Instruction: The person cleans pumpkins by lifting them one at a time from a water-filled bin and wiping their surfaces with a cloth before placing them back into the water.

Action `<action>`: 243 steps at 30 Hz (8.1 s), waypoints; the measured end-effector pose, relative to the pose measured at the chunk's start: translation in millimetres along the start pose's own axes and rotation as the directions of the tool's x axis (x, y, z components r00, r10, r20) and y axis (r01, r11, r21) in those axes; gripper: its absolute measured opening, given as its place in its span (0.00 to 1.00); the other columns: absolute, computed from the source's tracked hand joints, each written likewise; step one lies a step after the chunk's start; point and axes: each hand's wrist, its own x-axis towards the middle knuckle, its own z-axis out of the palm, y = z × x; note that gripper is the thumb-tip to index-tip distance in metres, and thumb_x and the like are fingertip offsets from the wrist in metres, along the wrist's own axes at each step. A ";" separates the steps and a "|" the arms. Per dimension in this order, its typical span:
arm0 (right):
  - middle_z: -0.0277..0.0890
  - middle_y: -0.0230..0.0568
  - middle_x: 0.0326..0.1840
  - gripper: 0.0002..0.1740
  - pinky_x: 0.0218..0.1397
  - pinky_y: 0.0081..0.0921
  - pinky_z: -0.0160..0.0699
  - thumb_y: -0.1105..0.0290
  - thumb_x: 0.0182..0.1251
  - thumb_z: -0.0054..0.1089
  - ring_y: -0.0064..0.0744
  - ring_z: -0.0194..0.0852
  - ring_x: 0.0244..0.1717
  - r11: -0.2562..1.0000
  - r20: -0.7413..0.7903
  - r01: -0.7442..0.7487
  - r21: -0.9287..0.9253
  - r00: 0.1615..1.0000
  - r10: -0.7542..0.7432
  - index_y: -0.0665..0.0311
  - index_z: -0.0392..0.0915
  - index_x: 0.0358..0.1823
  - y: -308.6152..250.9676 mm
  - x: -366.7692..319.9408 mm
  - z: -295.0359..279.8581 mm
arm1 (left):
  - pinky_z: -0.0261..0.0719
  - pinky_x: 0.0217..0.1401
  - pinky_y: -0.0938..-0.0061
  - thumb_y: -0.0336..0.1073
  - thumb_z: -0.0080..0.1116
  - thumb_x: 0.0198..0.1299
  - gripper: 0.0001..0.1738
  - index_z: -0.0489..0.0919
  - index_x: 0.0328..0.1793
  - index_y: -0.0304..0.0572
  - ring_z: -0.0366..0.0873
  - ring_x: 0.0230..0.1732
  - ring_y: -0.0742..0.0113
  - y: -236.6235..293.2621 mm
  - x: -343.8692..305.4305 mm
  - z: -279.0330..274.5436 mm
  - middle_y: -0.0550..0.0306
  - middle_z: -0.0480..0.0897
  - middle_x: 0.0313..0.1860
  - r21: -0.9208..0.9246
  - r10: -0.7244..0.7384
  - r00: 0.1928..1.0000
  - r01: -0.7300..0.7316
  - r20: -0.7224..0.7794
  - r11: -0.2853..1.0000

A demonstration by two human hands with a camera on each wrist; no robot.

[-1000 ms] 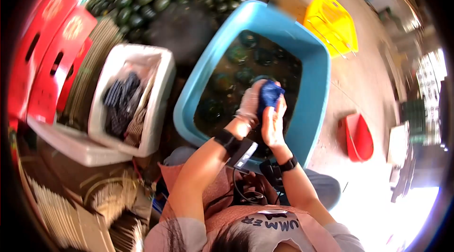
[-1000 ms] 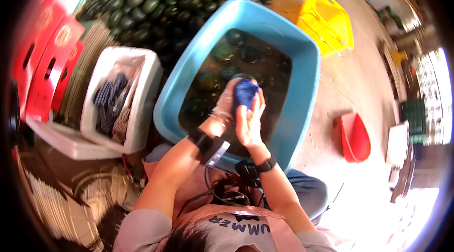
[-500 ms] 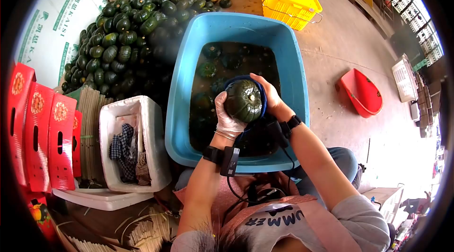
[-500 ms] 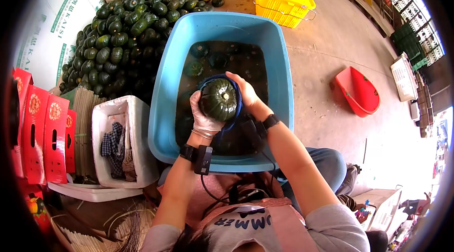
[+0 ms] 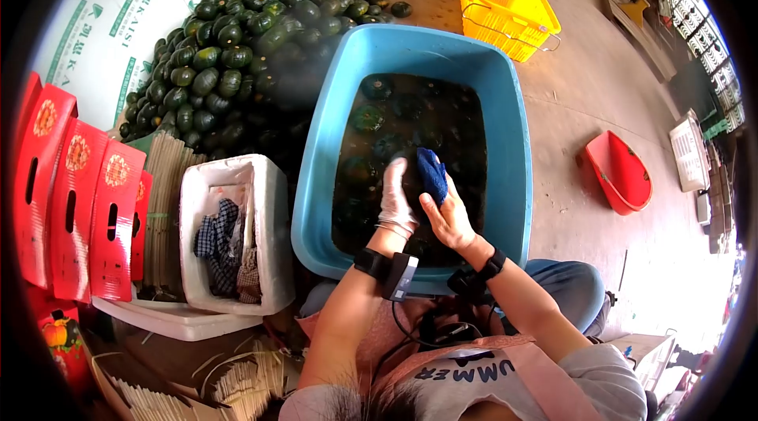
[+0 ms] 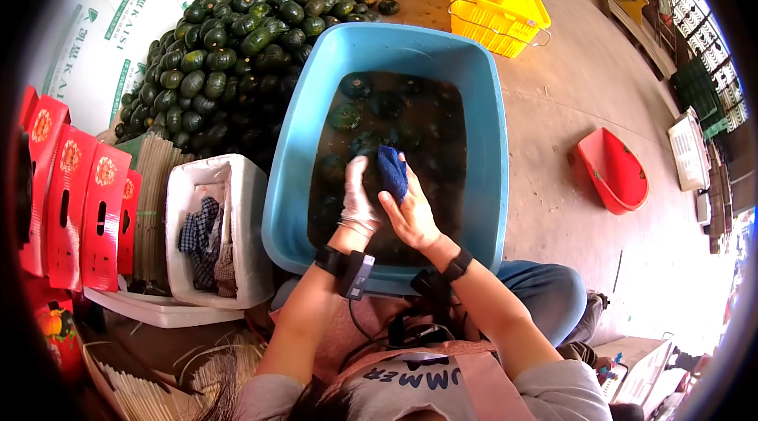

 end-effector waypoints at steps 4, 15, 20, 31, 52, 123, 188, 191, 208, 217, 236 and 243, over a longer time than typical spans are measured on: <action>0.70 0.54 0.65 0.27 0.72 0.34 0.61 0.54 0.77 0.43 0.45 0.66 0.68 0.873 -0.029 -0.254 0.416 0.956 0.292 0.70 0.70 0.64 23.6 29.2 -1.4 | 0.77 0.52 0.74 0.47 0.60 0.59 0.21 0.77 0.53 0.44 0.78 0.46 0.70 -29.2 27.3 -46.2 0.61 0.80 0.46 0.353 0.060 0.998 -0.044 -0.034 0.935; 0.71 0.40 0.64 0.41 0.72 0.28 0.58 0.65 0.61 0.71 0.30 0.67 0.64 0.578 0.174 -0.504 0.642 0.830 0.530 0.68 0.59 0.72 -3.9 -1.2 7.3 | 0.77 0.49 0.72 0.43 0.67 0.54 0.30 0.68 0.58 0.36 0.76 0.44 0.68 -18.5 26.3 -23.4 0.53 0.77 0.46 0.277 0.398 0.860 -0.317 -0.319 0.907; 0.80 0.34 0.50 0.30 0.60 0.27 0.72 0.70 0.52 0.76 0.26 0.75 0.52 0.421 0.273 -0.515 0.746 0.814 0.512 0.64 0.74 0.57 29.0 7.5 8.9 | 0.62 0.69 0.67 0.51 0.60 0.61 0.31 0.68 0.67 0.49 0.62 0.67 0.65 -18.4 10.1 -37.3 0.56 0.66 0.64 0.556 0.542 0.841 -0.446 -0.009 0.701; 0.71 0.60 0.59 0.50 0.62 0.39 0.75 0.43 0.34 0.76 0.56 0.69 0.62 0.689 0.481 -0.159 -0.707 0.607 0.633 0.77 0.74 0.53 123.6 4.5 65.4 | 0.70 0.67 0.68 0.55 0.67 0.53 0.47 0.65 0.71 0.28 0.71 0.67 0.48 56.0 8.4 -38.7 0.35 0.74 0.65 0.966 0.145 0.956 0.245 -0.255 0.082; 0.79 0.40 0.24 0.32 0.35 0.30 0.74 0.47 0.60 0.68 0.24 0.76 0.30 0.602 0.277 -0.796 0.066 0.594 0.755 0.78 0.80 0.32 69.1 21.1 0.3 | 0.76 0.57 0.58 0.39 0.83 0.30 0.49 0.66 0.61 0.42 0.76 0.54 0.48 39.0 24.2 -51.4 0.42 0.78 0.50 0.969 0.492 0.835 -0.220 0.248 -0.115; 0.78 0.39 0.59 0.28 0.66 0.40 0.71 0.44 0.71 0.51 0.37 0.76 0.58 -0.394 0.455 -0.262 0.881 0.701 0.549 0.58 0.76 0.58 13.1 23.7 0.4 | 0.73 0.63 0.62 0.51 0.48 0.63 0.22 0.77 0.52 0.43 0.77 0.56 0.60 -4.2 7.5 -9.7 0.55 0.80 0.53 0.234 0.315 0.932 -0.270 -0.180 0.934; 0.62 0.77 0.65 0.41 0.69 0.47 0.63 0.54 0.69 0.53 0.68 0.61 0.67 0.528 0.154 -0.835 -0.154 0.508 0.848 0.75 0.49 0.72 165.5 -12.1 93.7 | 0.74 0.58 0.73 0.50 0.55 0.66 0.26 0.76 0.62 0.39 0.80 0.53 0.62 106.6 104.7 -104.9 0.49 0.83 0.52 0.843 0.077 0.841 0.537 -0.536 0.003; 0.53 0.70 0.73 0.48 0.73 0.45 0.55 0.40 0.71 0.43 0.66 0.53 0.73 0.409 0.195 -0.890 -0.202 0.373 0.907 0.76 0.46 0.74 173.2 -13.4 96.5 | 0.70 0.65 0.64 0.60 0.66 0.54 0.45 0.72 0.64 0.26 0.74 0.64 0.49 72.4 130.6 -176.5 0.39 0.76 0.63 0.650 0.460 0.492 0.701 -0.739 0.294; 0.36 0.49 0.83 0.54 0.81 0.37 0.34 0.33 0.68 0.43 0.41 0.27 0.83 0.443 0.297 -0.664 0.602 0.701 0.648 0.64 0.36 0.80 98.9 13.4 35.8 | 0.72 0.63 0.61 0.32 0.76 0.44 0.49 0.62 0.73 0.46 0.71 0.64 0.57 29.1 75.7 -84.0 0.48 0.75 0.62 0.738 -0.008 0.914 0.334 -0.407 0.586; 0.44 0.71 0.76 0.41 0.80 0.51 0.39 0.43 0.74 0.35 0.60 0.26 0.81 0.985 0.230 -0.167 0.035 0.961 0.155 0.75 0.57 0.71 9.1 6.4 23.9 | 0.75 0.60 0.63 0.57 0.54 0.66 0.25 0.78 0.54 0.44 0.77 0.54 0.60 2.1 18.3 -56.0 0.57 0.81 0.52 -0.006 -0.015 0.983 0.014 -0.182 1.000; 0.83 0.50 0.39 0.25 0.51 0.33 0.75 0.55 0.69 0.46 0.38 0.81 0.41 0.625 0.268 -0.660 0.417 0.747 0.609 0.74 0.81 0.41 46.4 87.8 0.5 | 0.73 0.65 0.55 0.65 0.50 0.63 0.35 0.73 0.63 0.43 0.75 0.60 0.54 13.1 6.5 -5.9 0.51 0.78 0.60 0.045 0.004 0.998 -0.001 -0.063 0.999; 0.57 0.55 0.74 0.27 0.80 0.37 0.42 0.60 0.78 0.38 0.52 0.46 0.78 0.970 -0.053 -0.163 0.182 0.983 0.176 0.68 0.61 0.71 10.6 8.2 26.9 | 0.73 0.64 0.57 0.65 0.50 0.64 0.35 0.75 0.61 0.43 0.77 0.57 0.52 18.8 10.7 -4.6 0.51 0.80 0.57 0.051 0.069 0.975 -0.060 -0.210 0.997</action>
